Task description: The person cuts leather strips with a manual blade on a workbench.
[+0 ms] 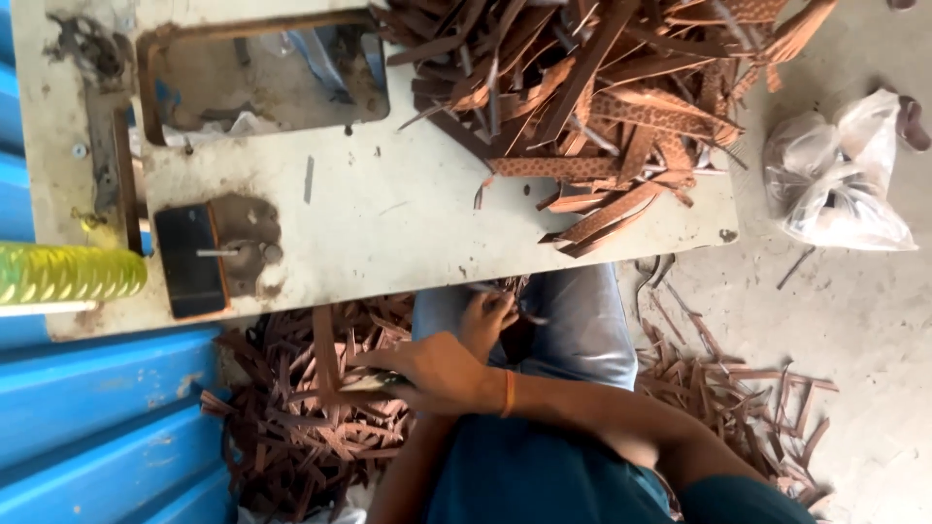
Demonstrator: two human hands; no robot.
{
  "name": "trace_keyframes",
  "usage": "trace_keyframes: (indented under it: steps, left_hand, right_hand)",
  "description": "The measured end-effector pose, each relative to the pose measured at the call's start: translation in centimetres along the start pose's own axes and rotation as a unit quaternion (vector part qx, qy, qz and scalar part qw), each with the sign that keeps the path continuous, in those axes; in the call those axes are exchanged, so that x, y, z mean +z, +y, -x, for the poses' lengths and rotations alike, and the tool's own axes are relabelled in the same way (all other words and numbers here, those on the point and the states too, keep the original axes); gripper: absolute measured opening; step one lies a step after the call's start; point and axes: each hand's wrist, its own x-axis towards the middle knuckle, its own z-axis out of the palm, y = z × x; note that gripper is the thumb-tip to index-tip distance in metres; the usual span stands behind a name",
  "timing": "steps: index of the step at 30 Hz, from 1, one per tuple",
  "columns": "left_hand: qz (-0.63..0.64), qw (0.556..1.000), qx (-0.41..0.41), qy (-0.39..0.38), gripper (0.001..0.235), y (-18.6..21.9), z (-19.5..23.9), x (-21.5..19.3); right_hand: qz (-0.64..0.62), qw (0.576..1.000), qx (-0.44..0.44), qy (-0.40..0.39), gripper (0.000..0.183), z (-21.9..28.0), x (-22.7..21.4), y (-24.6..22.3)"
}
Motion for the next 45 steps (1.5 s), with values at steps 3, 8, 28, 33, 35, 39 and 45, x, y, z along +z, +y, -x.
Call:
trace_keyframes:
  steps: [3, 8, 28, 33, 35, 39, 45]
  left_hand:
    - [-0.058, 0.988, 0.146, 0.005, 0.022, -0.1, -0.9, -0.2]
    - [-0.504, 0.813, 0.175, 0.232, 0.039, -2.9, -2.5, -9.7]
    - [-0.547, 0.718, 0.281, 0.326, 0.045, -1.1, 7.8, -12.0]
    - [-0.684, 0.593, 0.299, 0.303, 0.052, -2.6, 3.7, -14.3]
    - [-0.725, 0.524, 0.312, 0.319, 0.052, -4.2, 2.7, -15.9]
    - [-0.696, 0.513, 0.422, 0.275, 0.049, -5.3, 0.7, -18.4]
    - [-0.693, 0.536, 0.42, 0.238, 0.029, -4.8, 2.2, -16.3]
  right_hand:
    - [0.051, 0.998, 0.025, -0.018, 0.045, 1.4, -1.5, 3.2]
    - [0.002, 0.983, 0.103, 0.153, 0.031, 6.8, -3.9, 9.3]
    - [0.15, 0.905, 0.315, 0.242, 0.02, 16.6, -1.8, 17.9]
    - [0.206, 0.858, 0.346, 0.318, 0.033, 19.5, -4.5, 15.8]
    - [0.196, 0.866, 0.335, 0.315, 0.044, 19.8, -5.1, 13.7]
    - [0.173, 0.854, 0.363, 0.33, 0.049, 21.3, -5.0, 13.2]
    - [0.209, 0.865, 0.348, 0.294, 0.03, 23.1, -3.9, 14.3]
